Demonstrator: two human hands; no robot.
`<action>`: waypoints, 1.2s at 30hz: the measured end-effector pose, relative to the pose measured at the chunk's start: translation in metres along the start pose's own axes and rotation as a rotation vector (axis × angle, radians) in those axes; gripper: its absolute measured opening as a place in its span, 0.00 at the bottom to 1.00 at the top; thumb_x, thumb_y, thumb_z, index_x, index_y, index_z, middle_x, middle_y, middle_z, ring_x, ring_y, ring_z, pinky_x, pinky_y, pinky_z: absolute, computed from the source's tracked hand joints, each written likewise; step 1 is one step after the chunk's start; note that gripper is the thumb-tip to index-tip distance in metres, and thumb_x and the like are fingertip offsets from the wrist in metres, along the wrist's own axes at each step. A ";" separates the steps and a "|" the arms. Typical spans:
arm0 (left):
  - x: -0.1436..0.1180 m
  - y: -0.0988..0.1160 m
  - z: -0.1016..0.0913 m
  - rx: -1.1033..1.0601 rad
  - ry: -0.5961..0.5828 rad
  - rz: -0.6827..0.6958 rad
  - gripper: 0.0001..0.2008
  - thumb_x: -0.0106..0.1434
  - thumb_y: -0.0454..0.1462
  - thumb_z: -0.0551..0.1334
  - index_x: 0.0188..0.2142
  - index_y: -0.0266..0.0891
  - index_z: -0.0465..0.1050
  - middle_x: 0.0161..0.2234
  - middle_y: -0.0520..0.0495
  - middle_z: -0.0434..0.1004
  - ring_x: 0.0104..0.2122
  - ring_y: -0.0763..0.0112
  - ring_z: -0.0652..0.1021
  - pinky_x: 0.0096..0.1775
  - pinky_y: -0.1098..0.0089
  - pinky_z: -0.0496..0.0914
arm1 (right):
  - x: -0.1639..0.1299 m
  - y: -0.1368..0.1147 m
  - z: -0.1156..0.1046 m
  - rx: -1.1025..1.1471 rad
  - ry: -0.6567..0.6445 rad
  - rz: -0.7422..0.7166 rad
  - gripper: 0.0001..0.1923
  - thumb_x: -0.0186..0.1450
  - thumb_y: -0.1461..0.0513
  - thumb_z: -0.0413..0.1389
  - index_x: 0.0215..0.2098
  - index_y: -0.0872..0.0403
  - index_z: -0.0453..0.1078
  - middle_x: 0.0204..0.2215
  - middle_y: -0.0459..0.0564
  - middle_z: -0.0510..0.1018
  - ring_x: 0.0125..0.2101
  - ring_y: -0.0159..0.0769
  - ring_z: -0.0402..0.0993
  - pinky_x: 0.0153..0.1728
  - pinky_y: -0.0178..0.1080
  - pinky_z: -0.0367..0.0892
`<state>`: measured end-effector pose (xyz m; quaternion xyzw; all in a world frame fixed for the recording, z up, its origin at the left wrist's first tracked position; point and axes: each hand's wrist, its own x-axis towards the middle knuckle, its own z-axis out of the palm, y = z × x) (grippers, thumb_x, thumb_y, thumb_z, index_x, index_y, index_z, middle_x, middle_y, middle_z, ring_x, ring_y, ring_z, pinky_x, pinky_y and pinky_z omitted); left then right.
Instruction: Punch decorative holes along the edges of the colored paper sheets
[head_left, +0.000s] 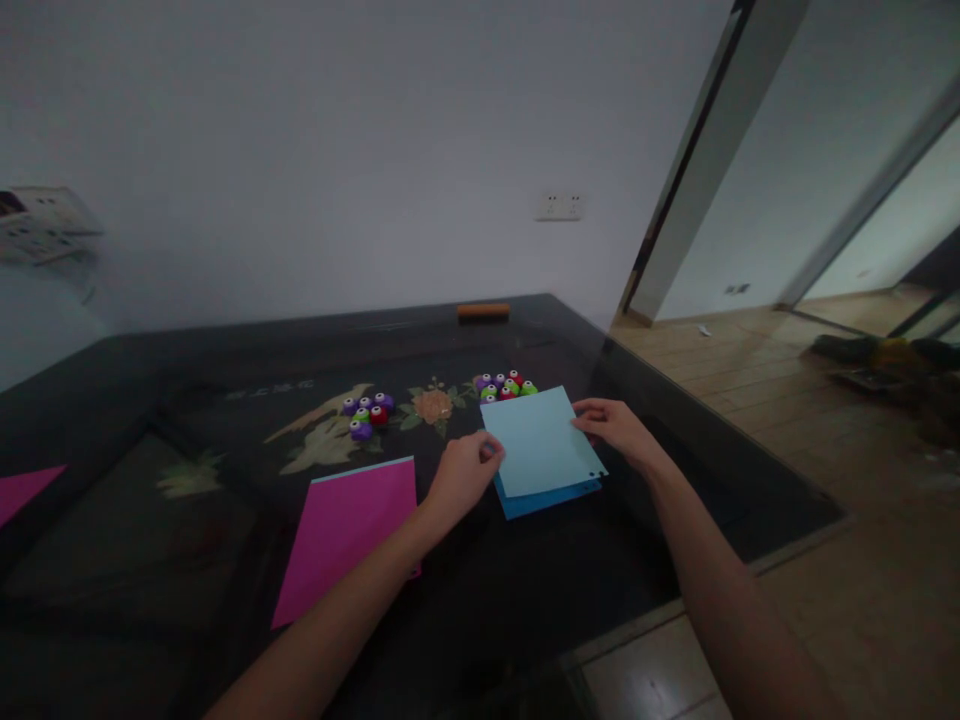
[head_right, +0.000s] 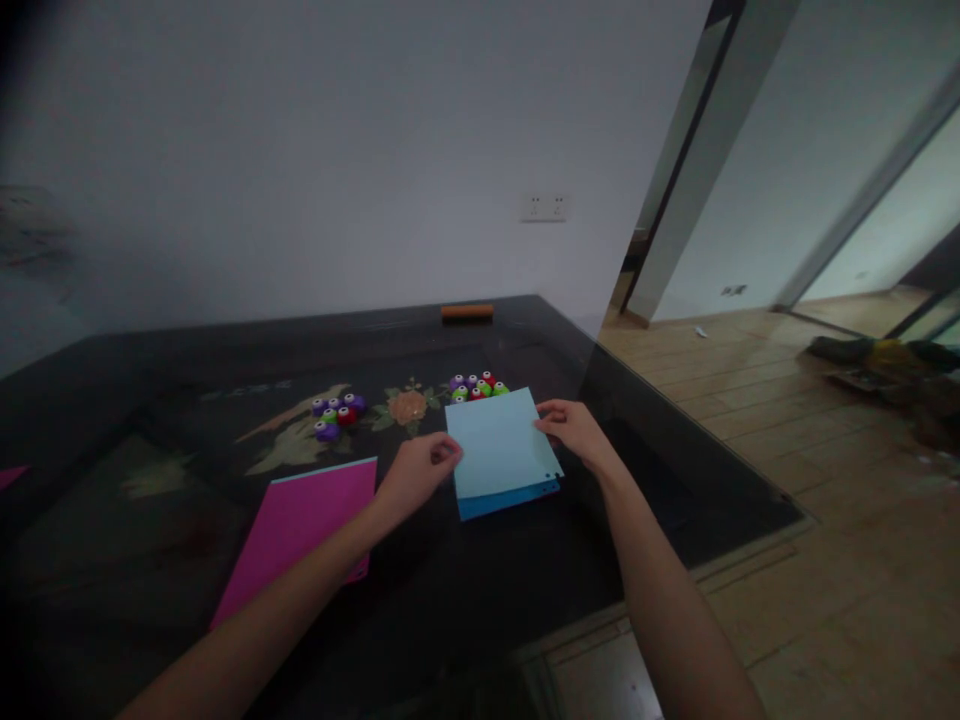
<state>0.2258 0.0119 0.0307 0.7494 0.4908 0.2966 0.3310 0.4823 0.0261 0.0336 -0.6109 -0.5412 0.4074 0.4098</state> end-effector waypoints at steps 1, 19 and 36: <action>0.000 -0.001 0.001 0.016 -0.023 -0.009 0.05 0.56 0.34 0.58 0.29 0.38 0.72 0.22 0.50 0.75 0.25 0.68 0.76 0.29 0.71 0.66 | 0.001 0.001 0.000 -0.014 -0.006 0.013 0.15 0.49 0.63 0.60 0.36 0.58 0.71 0.20 0.44 0.72 0.20 0.30 0.66 0.21 0.32 0.61; -0.004 -0.010 0.011 0.254 -0.152 0.000 0.12 0.58 0.33 0.58 0.43 0.42 0.69 0.25 0.50 0.76 0.28 0.64 0.77 0.31 0.69 0.65 | 0.008 0.012 0.013 -0.249 -0.018 0.063 0.06 0.52 0.67 0.59 0.31 0.58 0.70 0.15 0.42 0.69 0.15 0.28 0.64 0.16 0.32 0.60; -0.005 -0.008 0.013 0.381 -0.197 -0.024 0.15 0.59 0.35 0.57 0.46 0.44 0.69 0.29 0.46 0.78 0.31 0.60 0.78 0.33 0.67 0.65 | 0.010 0.016 0.014 -0.346 0.019 0.027 0.16 0.50 0.68 0.61 0.38 0.55 0.68 0.16 0.40 0.69 0.18 0.30 0.66 0.21 0.33 0.59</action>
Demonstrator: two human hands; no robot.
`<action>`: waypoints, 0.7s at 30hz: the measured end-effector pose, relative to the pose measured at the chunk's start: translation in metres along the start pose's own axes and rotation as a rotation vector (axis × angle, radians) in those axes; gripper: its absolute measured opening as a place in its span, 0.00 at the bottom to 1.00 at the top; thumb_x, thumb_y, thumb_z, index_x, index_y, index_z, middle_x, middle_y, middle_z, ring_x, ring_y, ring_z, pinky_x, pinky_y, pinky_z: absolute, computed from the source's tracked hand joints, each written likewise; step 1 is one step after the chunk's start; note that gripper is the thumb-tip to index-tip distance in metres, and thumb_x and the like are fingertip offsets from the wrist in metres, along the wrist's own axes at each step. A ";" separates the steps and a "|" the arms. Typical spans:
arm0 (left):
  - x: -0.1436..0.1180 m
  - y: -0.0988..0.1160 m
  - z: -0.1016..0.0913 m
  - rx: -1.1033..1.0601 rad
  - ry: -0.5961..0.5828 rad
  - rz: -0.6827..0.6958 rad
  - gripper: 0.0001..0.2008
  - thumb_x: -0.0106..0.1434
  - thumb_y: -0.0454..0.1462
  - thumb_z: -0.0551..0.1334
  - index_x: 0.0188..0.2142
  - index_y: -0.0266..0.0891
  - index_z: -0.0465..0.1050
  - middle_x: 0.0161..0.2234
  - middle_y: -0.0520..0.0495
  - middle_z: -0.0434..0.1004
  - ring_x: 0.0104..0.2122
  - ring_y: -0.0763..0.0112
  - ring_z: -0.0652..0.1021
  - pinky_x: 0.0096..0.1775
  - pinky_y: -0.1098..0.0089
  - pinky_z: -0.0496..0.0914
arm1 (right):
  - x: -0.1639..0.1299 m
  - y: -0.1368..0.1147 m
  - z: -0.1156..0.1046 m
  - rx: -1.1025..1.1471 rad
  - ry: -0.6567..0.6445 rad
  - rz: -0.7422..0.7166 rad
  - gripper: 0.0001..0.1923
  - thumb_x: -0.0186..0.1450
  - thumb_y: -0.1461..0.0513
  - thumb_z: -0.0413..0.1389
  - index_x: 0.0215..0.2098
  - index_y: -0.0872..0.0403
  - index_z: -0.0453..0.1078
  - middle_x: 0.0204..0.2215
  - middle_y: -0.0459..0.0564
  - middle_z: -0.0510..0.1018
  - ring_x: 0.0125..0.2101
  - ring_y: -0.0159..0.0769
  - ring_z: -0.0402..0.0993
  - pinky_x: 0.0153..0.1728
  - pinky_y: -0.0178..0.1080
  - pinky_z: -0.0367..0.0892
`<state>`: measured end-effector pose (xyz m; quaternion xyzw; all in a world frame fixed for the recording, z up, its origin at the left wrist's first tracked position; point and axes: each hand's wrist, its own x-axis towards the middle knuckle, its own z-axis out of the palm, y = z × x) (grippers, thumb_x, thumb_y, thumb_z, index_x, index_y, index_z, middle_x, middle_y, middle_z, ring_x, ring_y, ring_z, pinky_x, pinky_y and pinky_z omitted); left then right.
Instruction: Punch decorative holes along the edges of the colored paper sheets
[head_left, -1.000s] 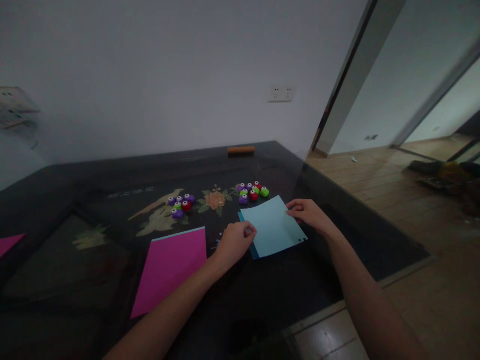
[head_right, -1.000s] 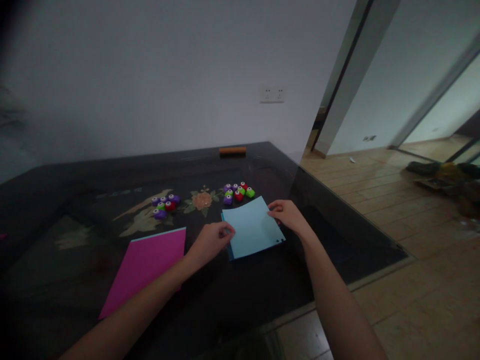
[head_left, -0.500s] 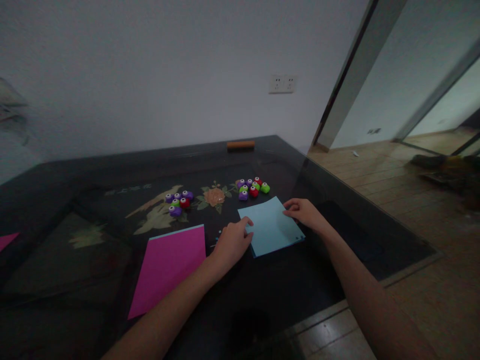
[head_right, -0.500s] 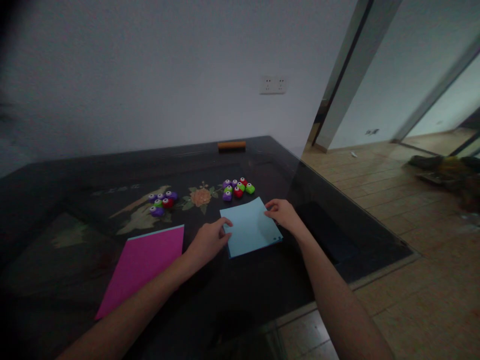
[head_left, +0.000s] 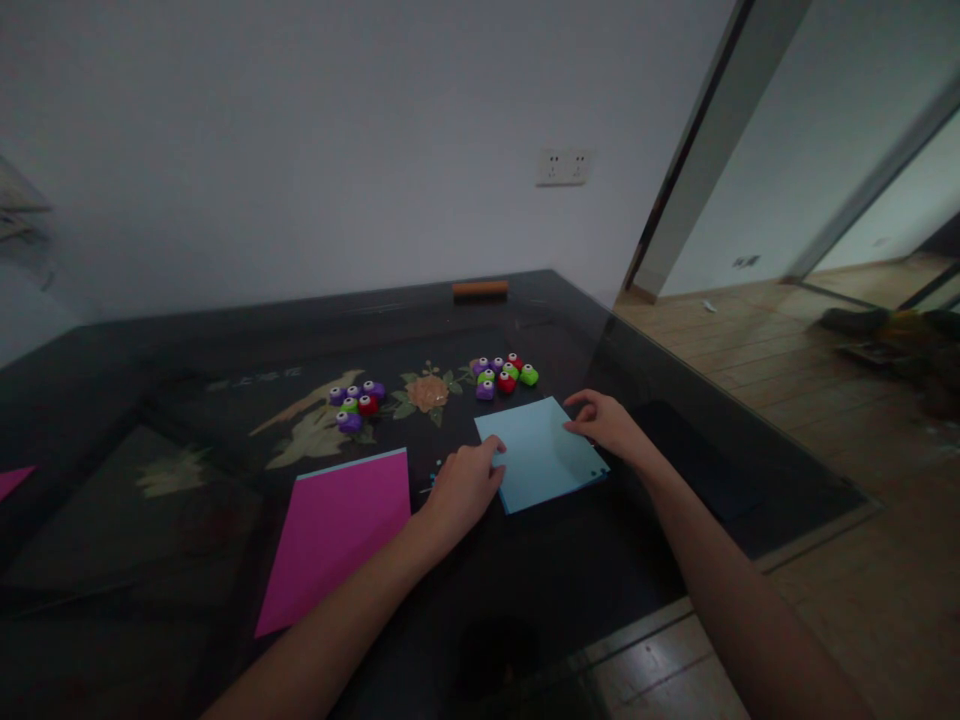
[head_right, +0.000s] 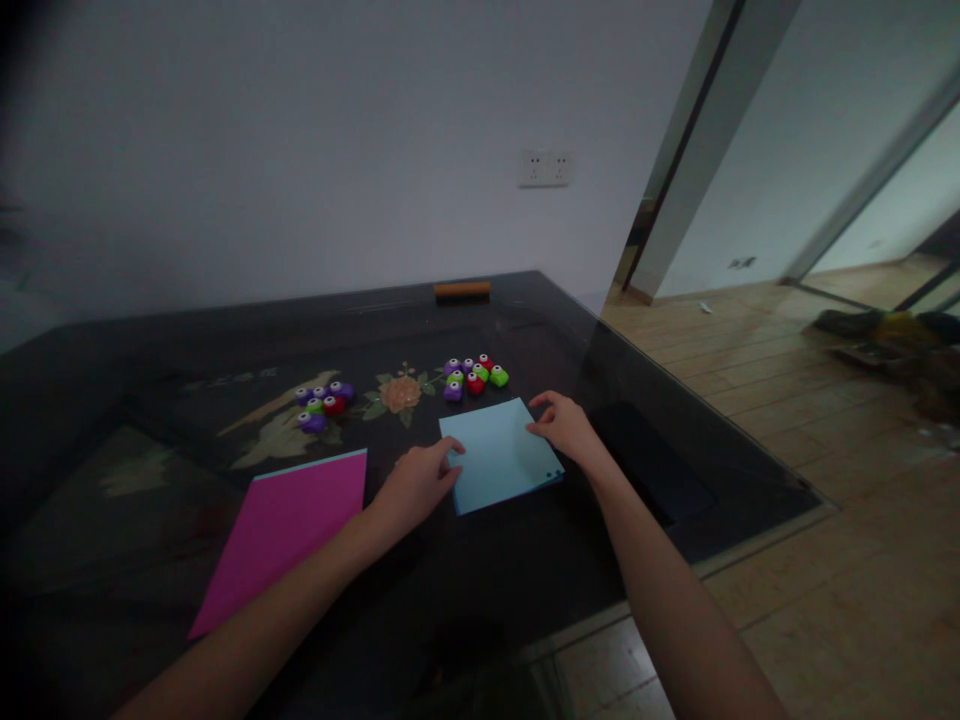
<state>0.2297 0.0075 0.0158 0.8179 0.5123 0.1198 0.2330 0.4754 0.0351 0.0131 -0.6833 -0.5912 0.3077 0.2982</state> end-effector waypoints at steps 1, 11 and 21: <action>0.000 0.000 0.000 -0.002 0.000 0.004 0.15 0.59 0.34 0.56 0.46 0.43 0.69 0.29 0.46 0.78 0.31 0.60 0.78 0.33 0.67 0.65 | 0.000 0.000 0.000 -0.027 0.005 -0.004 0.16 0.50 0.68 0.61 0.38 0.55 0.68 0.16 0.40 0.69 0.18 0.30 0.66 0.22 0.33 0.60; 0.003 -0.006 -0.006 -0.166 0.016 0.010 0.12 0.59 0.35 0.56 0.43 0.41 0.70 0.24 0.49 0.75 0.24 0.66 0.76 0.31 0.68 0.67 | 0.001 0.003 -0.002 -0.211 0.050 -0.044 0.14 0.52 0.65 0.61 0.38 0.55 0.68 0.20 0.41 0.68 0.21 0.29 0.67 0.25 0.33 0.62; -0.005 0.003 -0.048 -1.261 -0.088 -0.296 0.23 0.59 0.36 0.60 0.54 0.44 0.59 0.60 0.39 0.57 0.56 0.60 0.64 0.53 0.54 0.61 | -0.005 0.001 -0.012 0.157 -0.035 0.010 0.13 0.55 0.69 0.56 0.39 0.56 0.67 0.28 0.48 0.73 0.25 0.31 0.71 0.19 0.30 0.68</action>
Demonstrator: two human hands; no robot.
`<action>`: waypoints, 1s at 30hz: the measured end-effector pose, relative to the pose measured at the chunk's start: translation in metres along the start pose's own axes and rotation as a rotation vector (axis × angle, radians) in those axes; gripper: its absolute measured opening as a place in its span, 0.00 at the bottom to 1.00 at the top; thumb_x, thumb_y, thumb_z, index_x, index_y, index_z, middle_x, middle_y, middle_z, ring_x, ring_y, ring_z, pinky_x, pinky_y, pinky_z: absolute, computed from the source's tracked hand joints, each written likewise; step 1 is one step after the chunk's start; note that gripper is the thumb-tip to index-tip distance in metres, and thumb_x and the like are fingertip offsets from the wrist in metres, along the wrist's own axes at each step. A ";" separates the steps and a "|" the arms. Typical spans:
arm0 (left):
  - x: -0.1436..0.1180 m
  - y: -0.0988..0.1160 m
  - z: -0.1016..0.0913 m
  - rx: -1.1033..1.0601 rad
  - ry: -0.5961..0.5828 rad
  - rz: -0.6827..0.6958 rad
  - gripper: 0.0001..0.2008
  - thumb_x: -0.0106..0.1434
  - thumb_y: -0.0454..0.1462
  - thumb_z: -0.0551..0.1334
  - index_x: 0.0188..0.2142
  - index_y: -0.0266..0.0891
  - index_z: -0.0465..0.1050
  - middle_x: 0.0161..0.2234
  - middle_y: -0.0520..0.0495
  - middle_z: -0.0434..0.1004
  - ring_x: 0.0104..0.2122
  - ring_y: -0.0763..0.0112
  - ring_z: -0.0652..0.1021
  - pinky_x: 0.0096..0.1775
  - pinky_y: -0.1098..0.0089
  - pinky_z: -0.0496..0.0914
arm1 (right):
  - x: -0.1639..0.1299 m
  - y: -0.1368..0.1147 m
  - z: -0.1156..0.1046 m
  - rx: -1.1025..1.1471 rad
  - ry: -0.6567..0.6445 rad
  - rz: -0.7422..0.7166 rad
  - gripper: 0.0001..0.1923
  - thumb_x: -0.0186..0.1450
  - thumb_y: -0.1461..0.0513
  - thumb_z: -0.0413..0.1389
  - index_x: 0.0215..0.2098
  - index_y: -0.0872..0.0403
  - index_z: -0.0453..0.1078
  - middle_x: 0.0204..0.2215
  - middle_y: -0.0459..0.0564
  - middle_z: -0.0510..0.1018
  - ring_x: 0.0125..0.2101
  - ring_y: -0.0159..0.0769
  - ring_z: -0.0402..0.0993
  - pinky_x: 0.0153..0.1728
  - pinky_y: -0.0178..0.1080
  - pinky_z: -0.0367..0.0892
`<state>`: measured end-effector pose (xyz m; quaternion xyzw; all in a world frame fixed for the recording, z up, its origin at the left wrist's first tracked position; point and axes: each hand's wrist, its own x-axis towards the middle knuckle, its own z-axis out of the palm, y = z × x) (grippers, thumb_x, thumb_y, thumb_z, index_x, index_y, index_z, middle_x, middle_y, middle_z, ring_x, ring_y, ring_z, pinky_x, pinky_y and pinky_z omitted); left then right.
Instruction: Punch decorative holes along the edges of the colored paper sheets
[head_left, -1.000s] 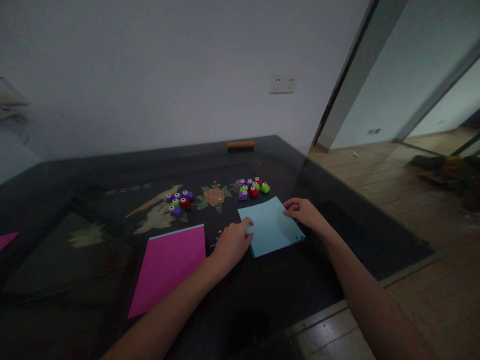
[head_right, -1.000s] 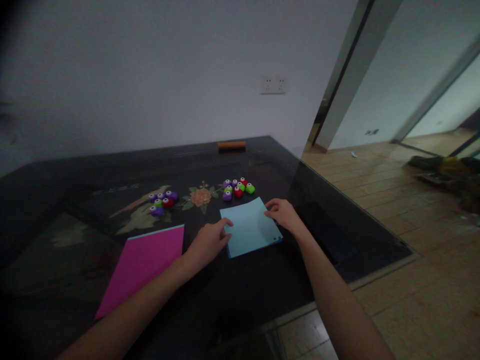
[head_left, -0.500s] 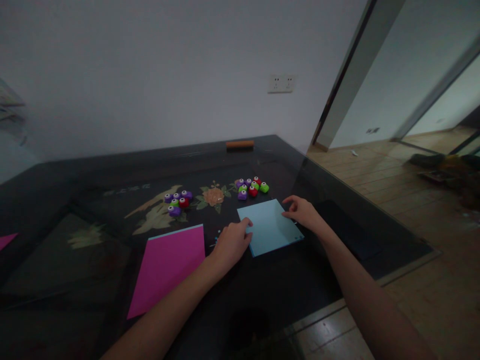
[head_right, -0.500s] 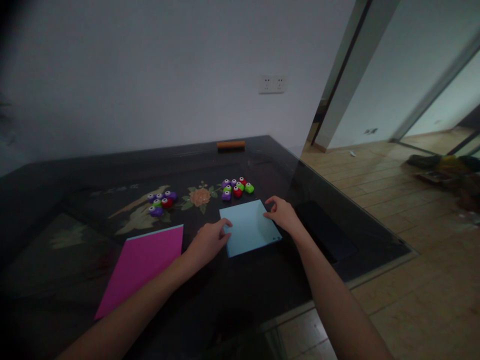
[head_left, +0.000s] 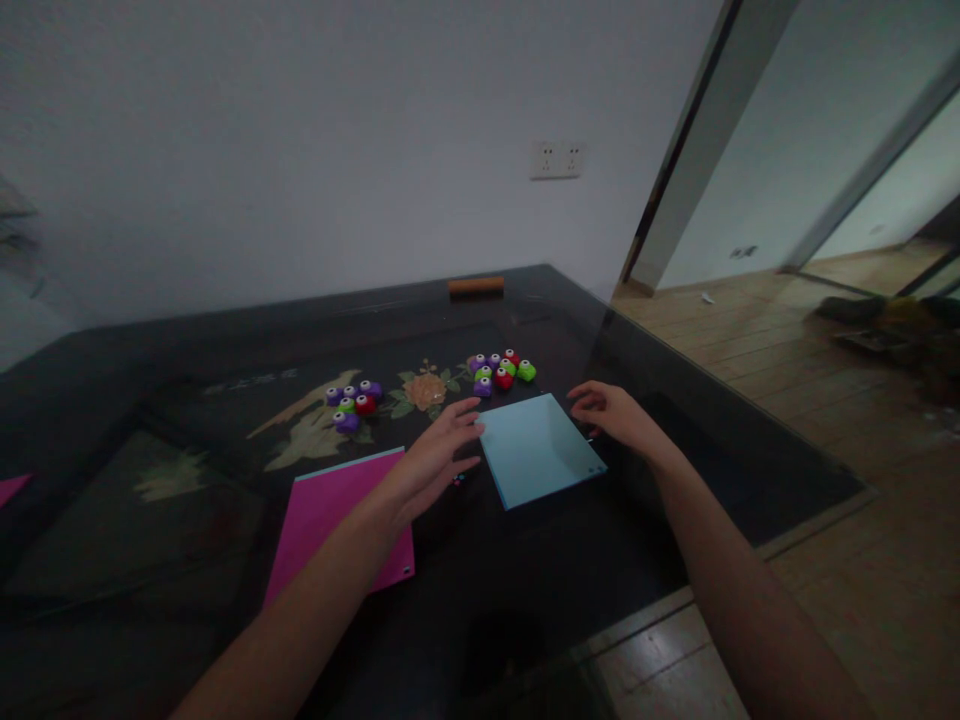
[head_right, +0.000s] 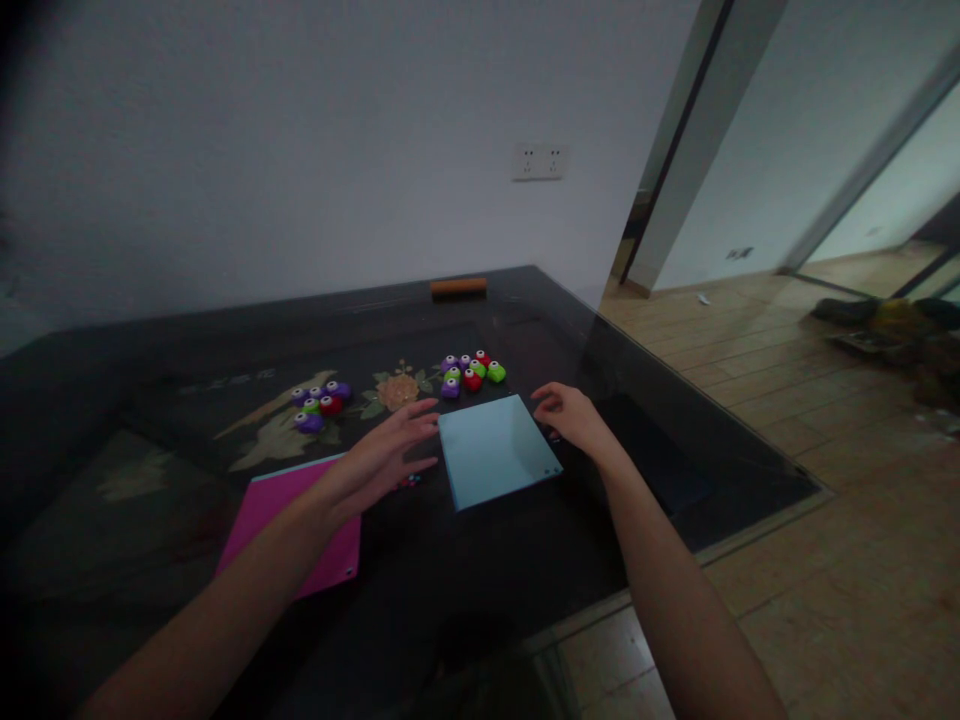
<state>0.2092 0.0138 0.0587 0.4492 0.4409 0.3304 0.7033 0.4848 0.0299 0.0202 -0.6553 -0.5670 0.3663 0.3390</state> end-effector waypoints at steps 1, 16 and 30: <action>-0.003 0.002 0.001 -0.051 0.000 -0.034 0.24 0.60 0.36 0.60 0.55 0.45 0.58 0.61 0.40 0.55 0.58 0.59 0.62 0.54 0.52 0.59 | -0.001 -0.001 -0.001 0.016 -0.005 0.012 0.12 0.55 0.69 0.56 0.39 0.56 0.68 0.29 0.49 0.74 0.26 0.32 0.71 0.20 0.30 0.69; -0.002 -0.007 0.002 -0.230 -0.070 -0.068 0.26 0.61 0.38 0.59 0.57 0.48 0.54 0.60 0.42 0.58 0.59 0.59 0.59 0.53 0.50 0.61 | -0.011 -0.017 0.000 0.024 -0.097 0.068 0.12 0.56 0.72 0.53 0.38 0.57 0.68 0.35 0.53 0.74 0.31 0.34 0.73 0.24 0.32 0.72; -0.007 -0.002 0.009 -0.091 -0.054 -0.059 0.27 0.60 0.37 0.59 0.57 0.45 0.54 0.62 0.41 0.54 0.58 0.57 0.61 0.53 0.51 0.62 | -0.006 -0.011 0.000 0.005 -0.106 0.006 0.10 0.56 0.69 0.54 0.37 0.57 0.69 0.33 0.52 0.75 0.31 0.34 0.72 0.23 0.31 0.70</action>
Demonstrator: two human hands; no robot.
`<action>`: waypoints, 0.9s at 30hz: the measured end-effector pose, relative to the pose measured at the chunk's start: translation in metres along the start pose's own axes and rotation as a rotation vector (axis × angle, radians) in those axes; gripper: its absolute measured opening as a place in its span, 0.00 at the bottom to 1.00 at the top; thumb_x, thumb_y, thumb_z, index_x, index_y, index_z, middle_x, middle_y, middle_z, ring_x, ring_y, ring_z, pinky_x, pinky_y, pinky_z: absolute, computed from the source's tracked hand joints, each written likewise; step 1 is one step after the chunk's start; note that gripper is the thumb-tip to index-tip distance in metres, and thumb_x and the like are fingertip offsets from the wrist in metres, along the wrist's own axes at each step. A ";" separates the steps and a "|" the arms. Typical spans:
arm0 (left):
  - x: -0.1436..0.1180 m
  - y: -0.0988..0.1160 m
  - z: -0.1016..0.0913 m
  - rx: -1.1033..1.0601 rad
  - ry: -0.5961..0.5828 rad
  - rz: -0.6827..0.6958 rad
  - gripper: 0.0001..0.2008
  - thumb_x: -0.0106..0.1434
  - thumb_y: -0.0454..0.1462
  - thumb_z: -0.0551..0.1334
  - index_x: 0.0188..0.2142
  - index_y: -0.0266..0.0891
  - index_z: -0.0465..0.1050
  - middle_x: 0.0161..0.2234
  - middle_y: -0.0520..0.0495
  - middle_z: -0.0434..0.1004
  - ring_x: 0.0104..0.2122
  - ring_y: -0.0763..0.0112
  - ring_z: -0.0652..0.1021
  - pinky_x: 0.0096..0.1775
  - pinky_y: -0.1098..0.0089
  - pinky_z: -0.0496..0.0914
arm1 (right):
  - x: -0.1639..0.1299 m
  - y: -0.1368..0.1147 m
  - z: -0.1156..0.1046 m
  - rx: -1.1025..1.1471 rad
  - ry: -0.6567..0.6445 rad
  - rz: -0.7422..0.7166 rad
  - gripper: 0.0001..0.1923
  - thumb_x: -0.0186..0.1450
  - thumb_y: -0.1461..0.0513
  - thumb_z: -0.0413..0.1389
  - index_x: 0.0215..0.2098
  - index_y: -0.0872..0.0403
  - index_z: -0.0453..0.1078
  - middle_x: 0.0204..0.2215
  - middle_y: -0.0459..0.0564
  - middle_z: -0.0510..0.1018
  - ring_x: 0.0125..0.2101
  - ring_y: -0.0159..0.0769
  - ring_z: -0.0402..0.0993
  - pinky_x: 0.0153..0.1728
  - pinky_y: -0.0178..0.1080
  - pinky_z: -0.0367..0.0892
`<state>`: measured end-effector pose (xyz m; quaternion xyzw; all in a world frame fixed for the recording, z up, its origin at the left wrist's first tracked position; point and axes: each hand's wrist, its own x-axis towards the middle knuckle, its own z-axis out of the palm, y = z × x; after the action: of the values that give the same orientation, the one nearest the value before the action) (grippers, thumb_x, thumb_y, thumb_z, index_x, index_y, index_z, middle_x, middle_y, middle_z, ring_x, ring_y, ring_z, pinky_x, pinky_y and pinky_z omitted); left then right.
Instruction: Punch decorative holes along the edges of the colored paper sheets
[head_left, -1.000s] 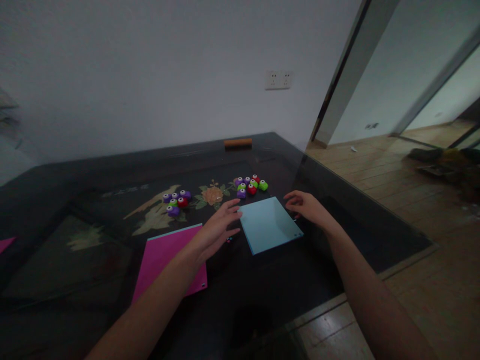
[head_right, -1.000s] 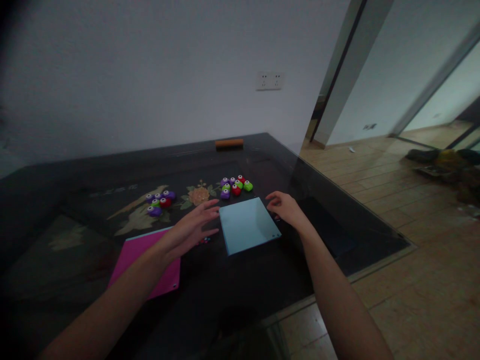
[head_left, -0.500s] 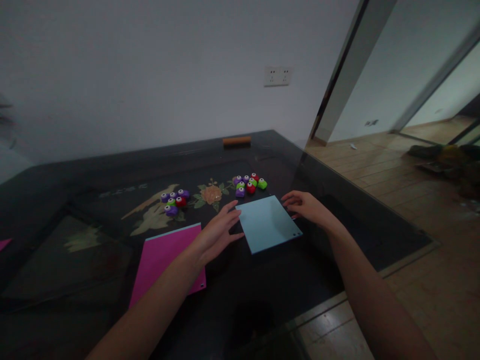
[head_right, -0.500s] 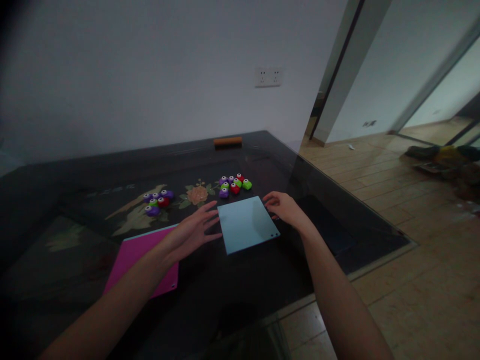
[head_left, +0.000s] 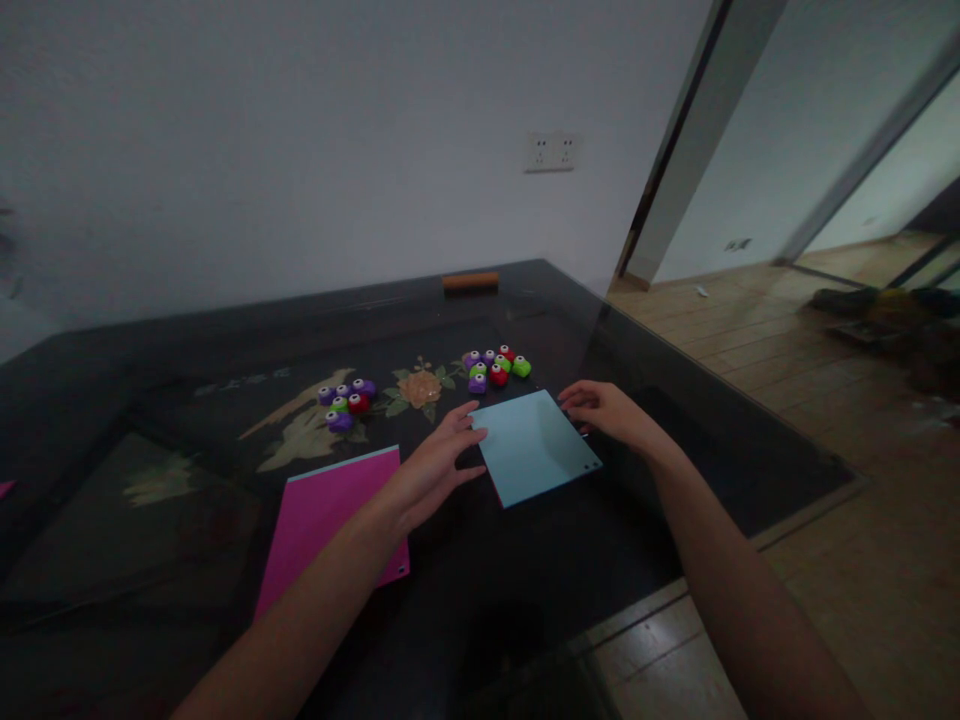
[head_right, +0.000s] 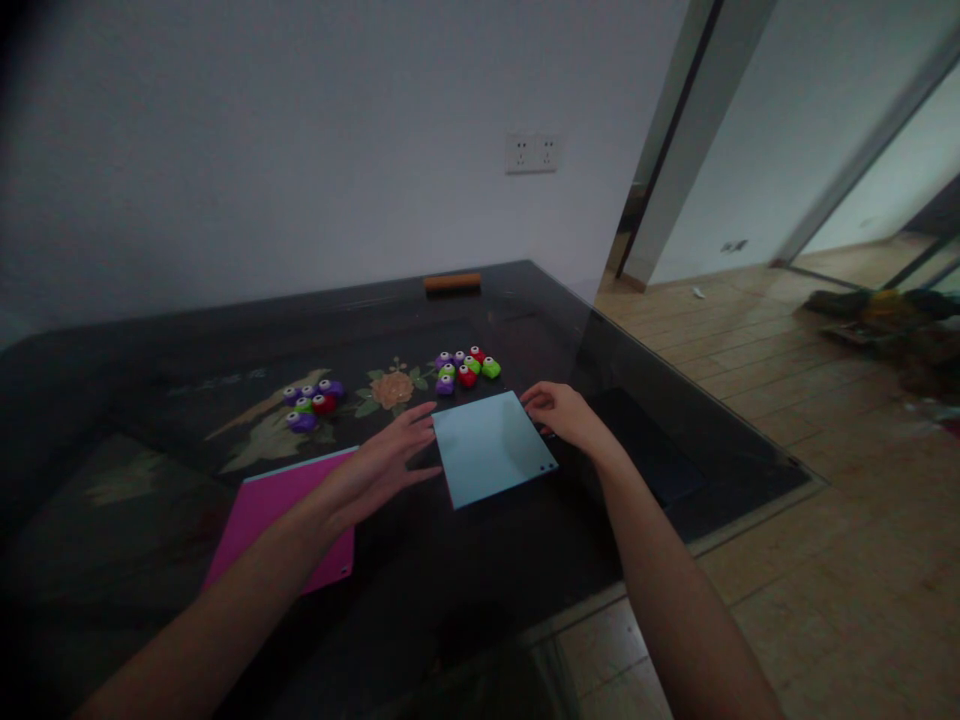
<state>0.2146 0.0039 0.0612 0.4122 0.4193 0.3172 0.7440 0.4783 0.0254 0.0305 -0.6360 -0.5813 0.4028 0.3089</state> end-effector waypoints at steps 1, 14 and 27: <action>0.001 -0.001 -0.001 0.052 -0.001 0.014 0.26 0.60 0.38 0.59 0.57 0.46 0.54 0.62 0.41 0.54 0.58 0.57 0.61 0.53 0.52 0.61 | 0.000 0.001 0.000 -0.004 0.006 -0.003 0.09 0.56 0.69 0.54 0.37 0.57 0.69 0.32 0.52 0.74 0.30 0.34 0.72 0.23 0.32 0.70; -0.015 -0.052 0.024 1.400 -0.091 0.465 0.24 0.56 0.34 0.60 0.54 0.40 0.63 0.62 0.40 0.55 0.62 0.53 0.52 0.58 0.51 0.55 | 0.024 0.001 0.022 -0.561 0.201 -0.326 0.10 0.61 0.67 0.52 0.38 0.55 0.72 0.39 0.53 0.75 0.40 0.37 0.70 0.43 0.39 0.64; -0.010 -0.066 0.021 1.605 -0.120 0.574 0.22 0.62 0.26 0.46 0.54 0.37 0.64 0.58 0.38 0.64 0.58 0.58 0.63 0.56 0.53 0.60 | 0.037 -0.002 0.043 -0.788 0.181 -0.354 0.10 0.62 0.68 0.50 0.39 0.53 0.70 0.41 0.54 0.69 0.45 0.43 0.63 0.42 0.41 0.62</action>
<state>0.2376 -0.0419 0.0130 0.9208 0.3563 0.0780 0.1382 0.4403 0.0594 0.0059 -0.6285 -0.7612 0.0339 0.1565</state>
